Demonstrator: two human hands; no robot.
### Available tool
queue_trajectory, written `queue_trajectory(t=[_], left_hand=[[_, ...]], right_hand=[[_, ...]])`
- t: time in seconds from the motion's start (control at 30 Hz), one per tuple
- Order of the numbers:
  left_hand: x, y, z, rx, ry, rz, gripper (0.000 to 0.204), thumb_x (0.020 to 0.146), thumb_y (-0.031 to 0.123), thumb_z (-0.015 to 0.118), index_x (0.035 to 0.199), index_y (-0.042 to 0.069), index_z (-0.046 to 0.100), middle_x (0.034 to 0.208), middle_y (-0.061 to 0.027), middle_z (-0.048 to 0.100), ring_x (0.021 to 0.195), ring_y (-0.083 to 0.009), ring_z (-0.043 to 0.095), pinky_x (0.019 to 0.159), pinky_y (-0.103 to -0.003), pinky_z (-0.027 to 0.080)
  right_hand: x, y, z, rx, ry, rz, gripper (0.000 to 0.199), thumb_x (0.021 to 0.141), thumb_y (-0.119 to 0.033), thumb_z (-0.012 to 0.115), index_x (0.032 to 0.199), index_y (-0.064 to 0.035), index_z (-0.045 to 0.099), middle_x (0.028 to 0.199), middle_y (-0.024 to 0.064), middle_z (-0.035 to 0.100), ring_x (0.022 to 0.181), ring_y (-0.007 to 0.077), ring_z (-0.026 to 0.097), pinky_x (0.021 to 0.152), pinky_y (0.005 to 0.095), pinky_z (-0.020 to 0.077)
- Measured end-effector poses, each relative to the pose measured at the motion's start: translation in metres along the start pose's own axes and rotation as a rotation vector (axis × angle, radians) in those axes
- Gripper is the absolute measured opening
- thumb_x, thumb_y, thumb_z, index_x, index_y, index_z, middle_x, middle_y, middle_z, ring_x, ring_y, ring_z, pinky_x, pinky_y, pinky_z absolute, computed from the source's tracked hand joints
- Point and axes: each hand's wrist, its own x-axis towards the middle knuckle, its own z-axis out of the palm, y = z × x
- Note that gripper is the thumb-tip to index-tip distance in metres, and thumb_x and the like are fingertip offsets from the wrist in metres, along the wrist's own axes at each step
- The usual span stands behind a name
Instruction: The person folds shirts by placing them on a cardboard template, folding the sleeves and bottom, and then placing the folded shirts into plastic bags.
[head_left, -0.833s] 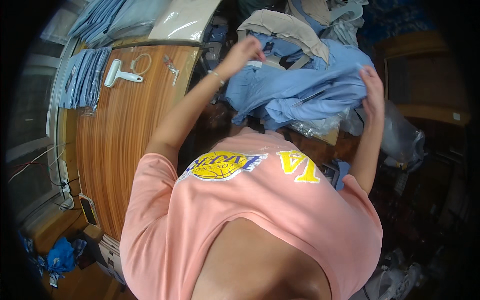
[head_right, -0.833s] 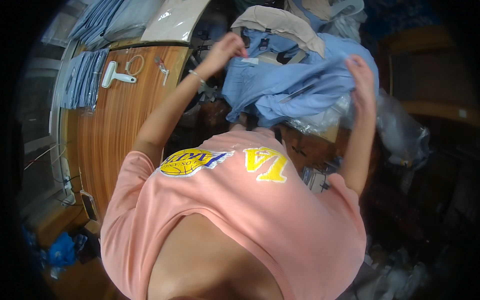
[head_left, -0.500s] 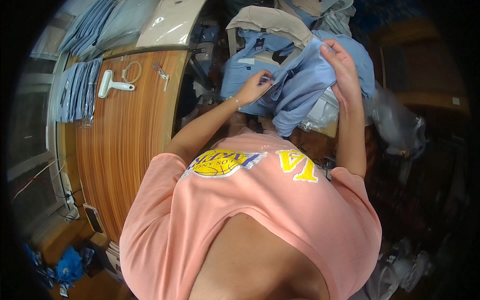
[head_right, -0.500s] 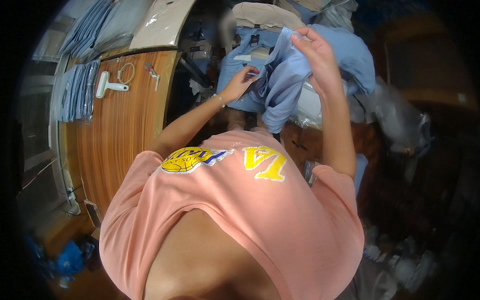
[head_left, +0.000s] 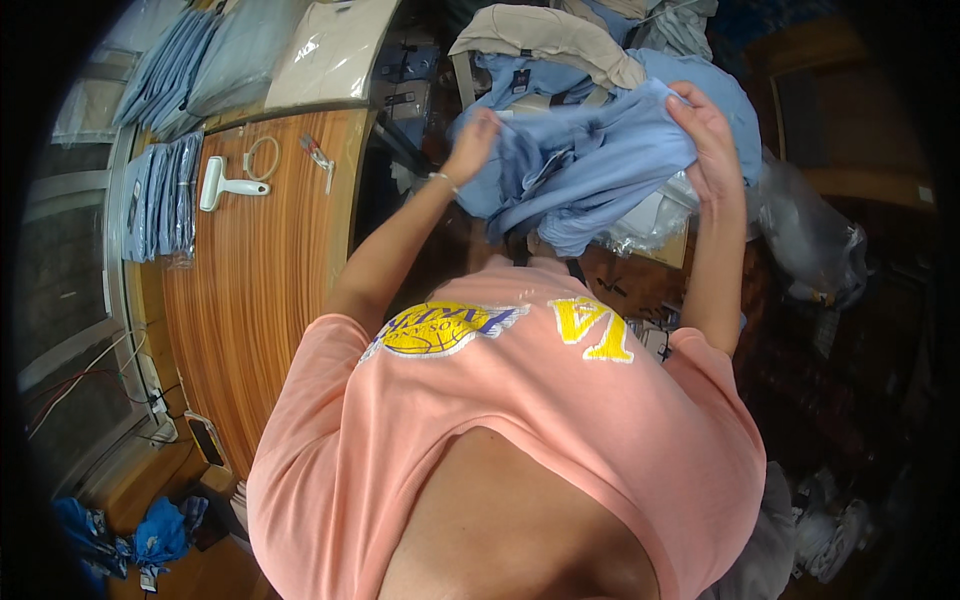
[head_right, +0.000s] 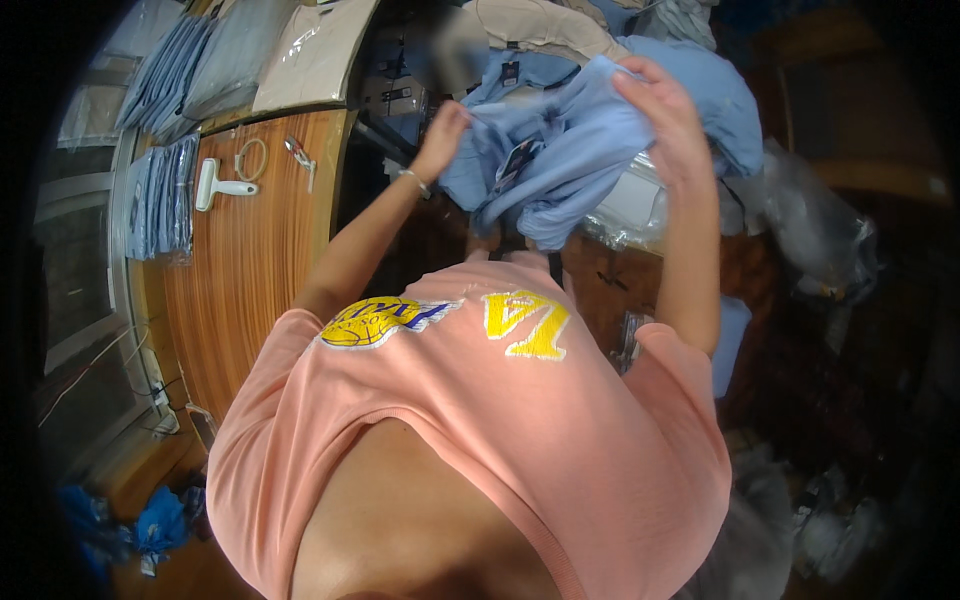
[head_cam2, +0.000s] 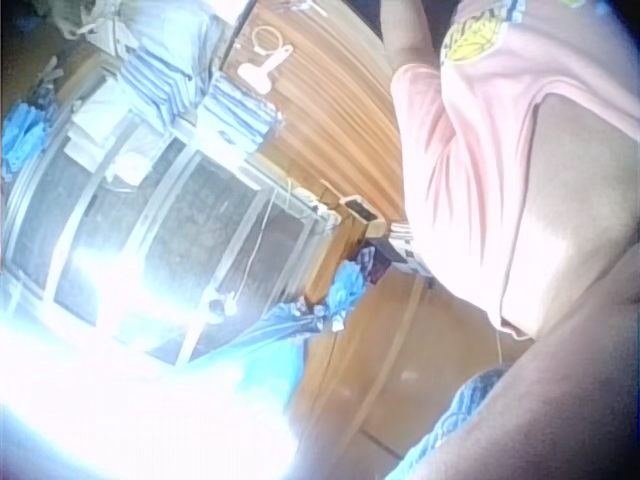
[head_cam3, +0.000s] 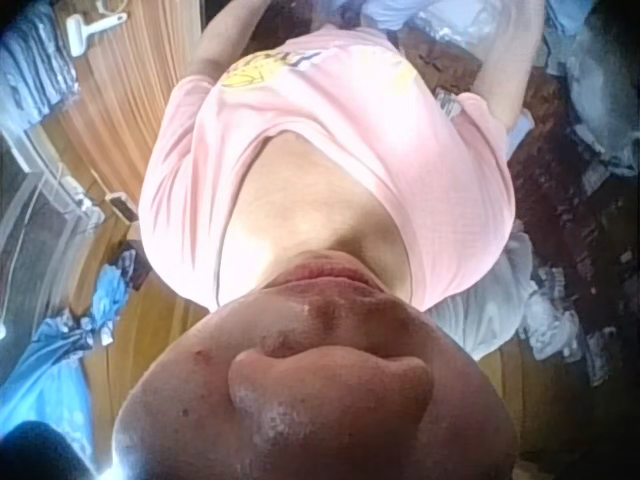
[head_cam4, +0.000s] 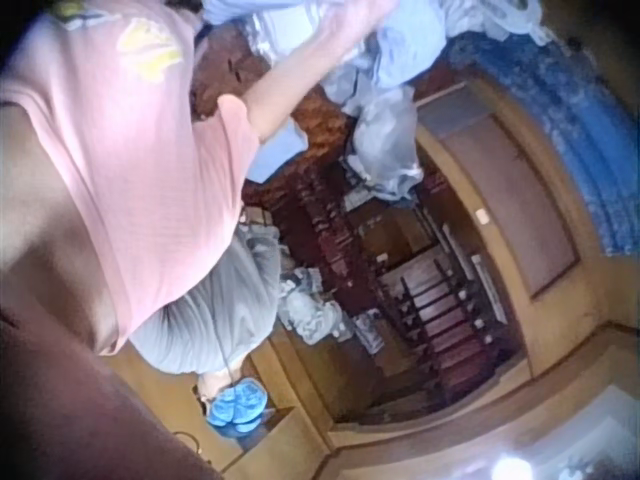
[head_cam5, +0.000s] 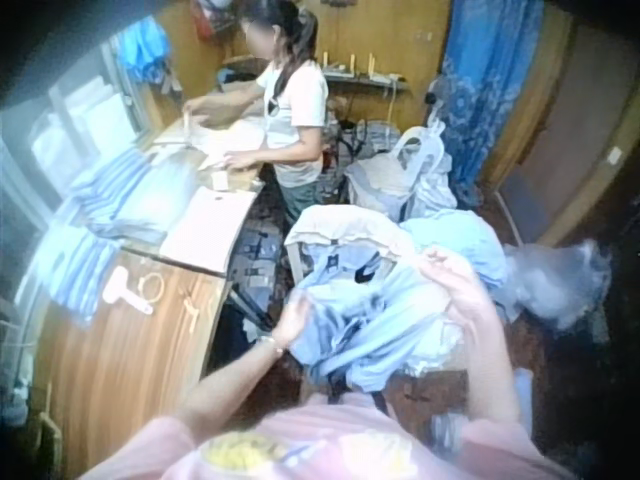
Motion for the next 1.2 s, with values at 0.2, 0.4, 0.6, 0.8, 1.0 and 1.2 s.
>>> queue_trajectory(t=[0.2,0.4,0.6,0.8,1.0,1.2], left_hand=[[0.048,0.035,-0.079,0.192,-0.191,0.032,0.019,0.085,0.015,0.057,0.096,0.003,0.046,0.082,-0.0145,0.057,0.077,-0.0290,0.057,0.073,-0.036,0.044],[0.105,0.127,-0.129,0.883,0.034,0.540,0.021,0.074,0.005,0.058,0.094,0.003,0.056,0.085,-0.0191,0.059,0.081,-0.0353,0.058,0.072,-0.040,0.045],[0.090,0.287,-0.135,0.712,0.704,1.100,0.025,0.063,-0.004,0.052,0.087,0.001,0.055,0.073,-0.0183,0.054,0.076,-0.0345,0.055,0.068,-0.039,0.042],[-0.039,-0.096,-0.097,1.045,-0.537,-0.254,0.027,0.083,0.021,0.052,0.101,0.004,0.063,0.106,-0.0191,0.061,0.102,-0.0324,0.056,0.090,-0.043,0.043],[-0.068,-0.081,-0.096,1.069,-0.326,-0.427,0.028,0.086,0.025,0.049,0.104,0.011,0.064,0.100,-0.0181,0.063,0.092,-0.0351,0.061,0.082,-0.049,0.046],[-0.049,-0.056,-0.091,0.010,0.053,-0.668,0.030,0.092,0.020,0.046,0.116,0.005,0.057,0.093,-0.0141,0.063,0.068,-0.0245,0.067,0.054,-0.032,0.054]], right_hand=[[0.031,0.129,-0.145,-1.638,-0.007,0.349,0.051,0.072,-0.015,0.070,0.120,-0.0077,0.054,0.111,0.0140,0.061,0.104,0.0288,0.058,0.087,0.0409,0.0443],[0.081,0.065,-0.160,-1.697,0.586,-0.017,0.032,0.080,-0.020,0.049,0.109,-0.0207,0.064,0.112,0.0107,0.061,0.107,0.0307,0.056,0.091,0.0411,0.0419],[0.030,-0.081,-0.040,-1.182,0.937,-1.303,0.036,0.072,0.008,0.050,0.104,-0.0022,0.064,0.101,0.0108,0.066,0.089,0.0175,0.063,0.080,0.0327,0.0479],[-0.008,0.295,-0.172,-1.579,-0.044,0.528,0.039,0.087,-0.021,0.046,0.122,-0.0067,0.052,0.128,0.0177,0.048,0.121,0.0320,0.042,0.102,0.0430,0.0316],[-0.033,0.289,-0.115,-1.418,0.406,0.546,0.033,0.082,-0.016,0.046,0.112,-0.0217,0.060,0.108,0.0128,0.062,0.100,0.0341,0.058,0.085,0.0445,0.0451],[0.032,0.271,-0.137,-1.451,0.453,0.370,0.034,0.081,-0.017,0.047,0.112,-0.0203,0.061,0.102,0.0153,0.063,0.097,0.0340,0.059,0.082,0.0442,0.0463]])
